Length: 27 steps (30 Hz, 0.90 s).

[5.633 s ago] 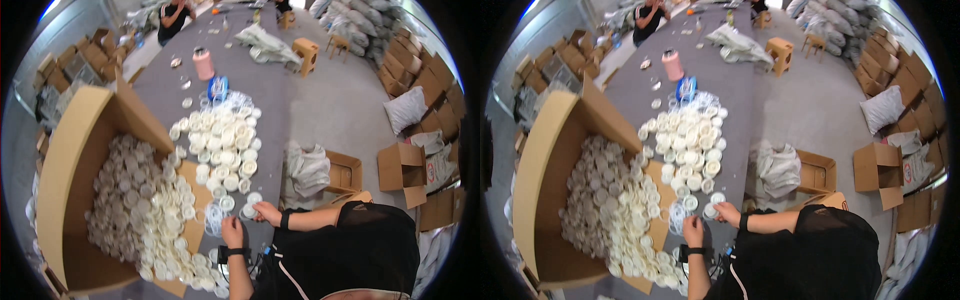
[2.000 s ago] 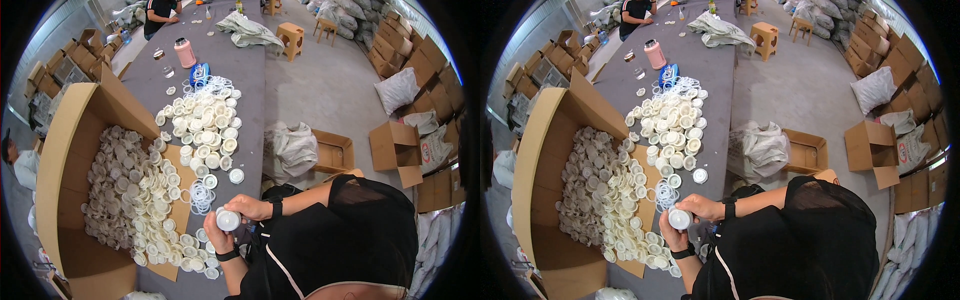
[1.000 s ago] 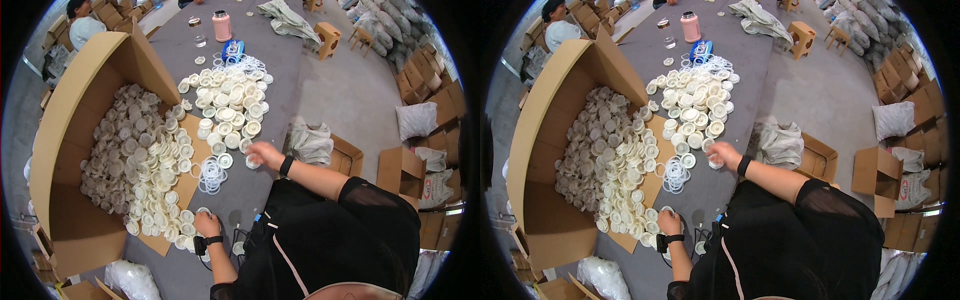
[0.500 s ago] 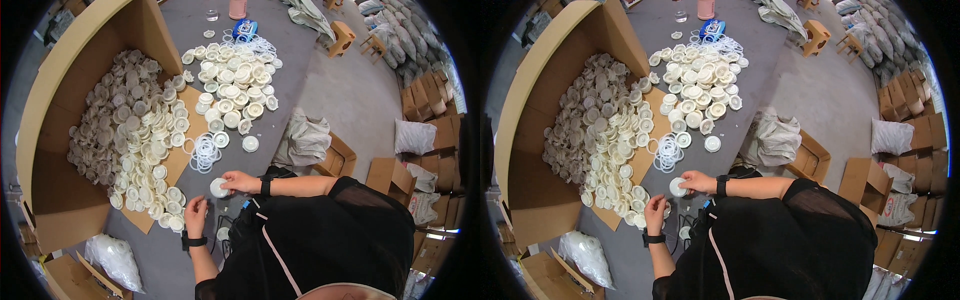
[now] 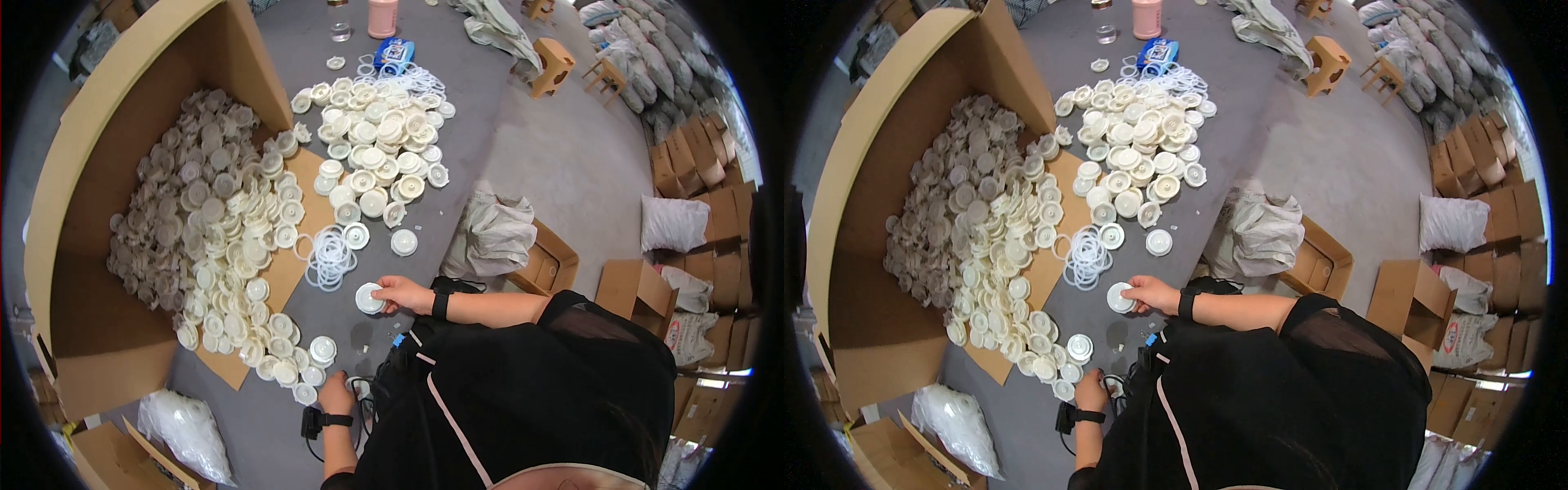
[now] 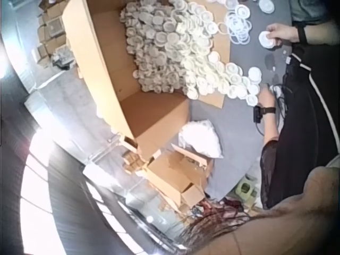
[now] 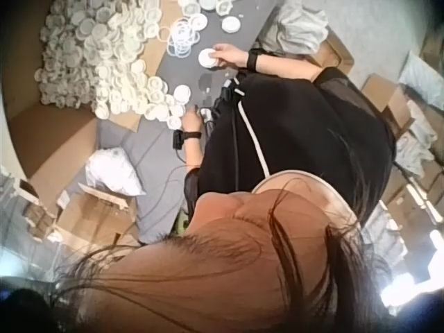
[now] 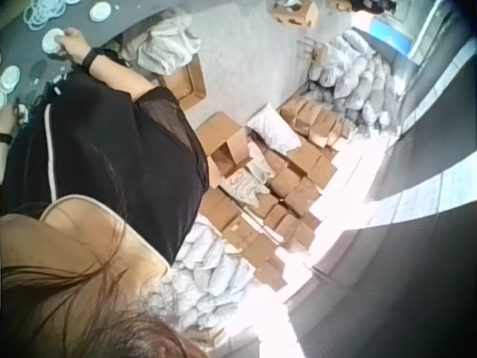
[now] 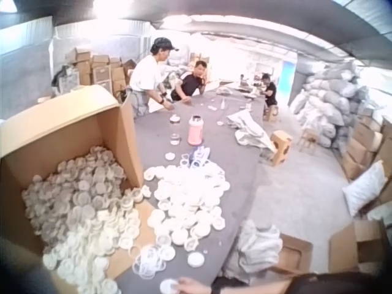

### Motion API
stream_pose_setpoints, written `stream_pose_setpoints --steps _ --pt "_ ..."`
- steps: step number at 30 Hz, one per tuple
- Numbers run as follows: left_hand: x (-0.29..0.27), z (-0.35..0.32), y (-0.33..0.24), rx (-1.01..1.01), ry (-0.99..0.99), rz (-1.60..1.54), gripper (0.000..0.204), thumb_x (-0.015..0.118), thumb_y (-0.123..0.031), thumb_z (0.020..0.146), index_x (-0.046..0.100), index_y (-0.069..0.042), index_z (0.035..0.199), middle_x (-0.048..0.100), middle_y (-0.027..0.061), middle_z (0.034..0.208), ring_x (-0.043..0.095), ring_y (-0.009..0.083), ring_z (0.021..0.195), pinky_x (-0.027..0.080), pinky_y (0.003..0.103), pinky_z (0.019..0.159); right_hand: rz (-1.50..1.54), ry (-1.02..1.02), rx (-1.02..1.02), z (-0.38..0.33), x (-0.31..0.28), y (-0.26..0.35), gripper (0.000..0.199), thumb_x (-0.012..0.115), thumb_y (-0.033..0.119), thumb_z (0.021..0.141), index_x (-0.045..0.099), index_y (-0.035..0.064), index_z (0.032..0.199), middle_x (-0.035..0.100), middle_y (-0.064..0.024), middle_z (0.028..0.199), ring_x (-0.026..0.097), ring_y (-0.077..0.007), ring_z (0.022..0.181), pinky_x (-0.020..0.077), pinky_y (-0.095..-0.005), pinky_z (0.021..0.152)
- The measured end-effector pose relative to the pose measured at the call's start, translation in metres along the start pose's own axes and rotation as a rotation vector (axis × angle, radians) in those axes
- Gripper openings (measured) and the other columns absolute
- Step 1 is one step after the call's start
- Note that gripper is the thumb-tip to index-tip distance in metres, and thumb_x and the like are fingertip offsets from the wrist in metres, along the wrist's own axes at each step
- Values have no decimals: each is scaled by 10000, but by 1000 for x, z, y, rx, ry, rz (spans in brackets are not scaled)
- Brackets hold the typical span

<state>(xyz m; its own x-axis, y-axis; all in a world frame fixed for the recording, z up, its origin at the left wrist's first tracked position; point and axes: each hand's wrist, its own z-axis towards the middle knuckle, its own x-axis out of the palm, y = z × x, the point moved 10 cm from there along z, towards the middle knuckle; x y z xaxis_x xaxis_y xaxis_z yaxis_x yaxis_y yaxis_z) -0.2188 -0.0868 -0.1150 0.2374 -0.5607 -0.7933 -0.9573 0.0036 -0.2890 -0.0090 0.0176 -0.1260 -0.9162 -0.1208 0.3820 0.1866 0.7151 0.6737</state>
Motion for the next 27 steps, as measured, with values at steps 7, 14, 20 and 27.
stream_pose_setpoints --steps 7,14,20,27 --pt "-66 42 11 -78 -316 -388 215 647 -160 630 520 -36 751 544 96 713 538 244 623 423 333 569 83 -202 -40 1 -43 1 272 507 282 803 481 50 940 554 -25 743 528 -78 589 421 -190 501" --pt "-127 141 -28 80 -467 -797 203 597 -100 710 520 24 851 543 72 752 491 130 603 409 255 578 345 -410 -216 -21 -100 21 182 492 236 821 489 78 912 553 -3 734 506 -69 550 400 -195 453" --pt "-124 227 12 16 -699 -812 124 560 -56 709 494 24 777 560 117 708 544 162 605 426 263 511 396 -309 -150 -24 -94 -1 294 526 297 795 456 76 975 553 -40 770 554 -115 600 442 -206 480" --pt "-103 259 4 5 -539 -1182 61 523 -37 740 466 -14 738 506 53 555 464 121 412 358 236 366 419 -343 -158 -42 -99 19 268 498 305 820 455 67 935 561 -61 795 561 -131 673 455 -225 559"
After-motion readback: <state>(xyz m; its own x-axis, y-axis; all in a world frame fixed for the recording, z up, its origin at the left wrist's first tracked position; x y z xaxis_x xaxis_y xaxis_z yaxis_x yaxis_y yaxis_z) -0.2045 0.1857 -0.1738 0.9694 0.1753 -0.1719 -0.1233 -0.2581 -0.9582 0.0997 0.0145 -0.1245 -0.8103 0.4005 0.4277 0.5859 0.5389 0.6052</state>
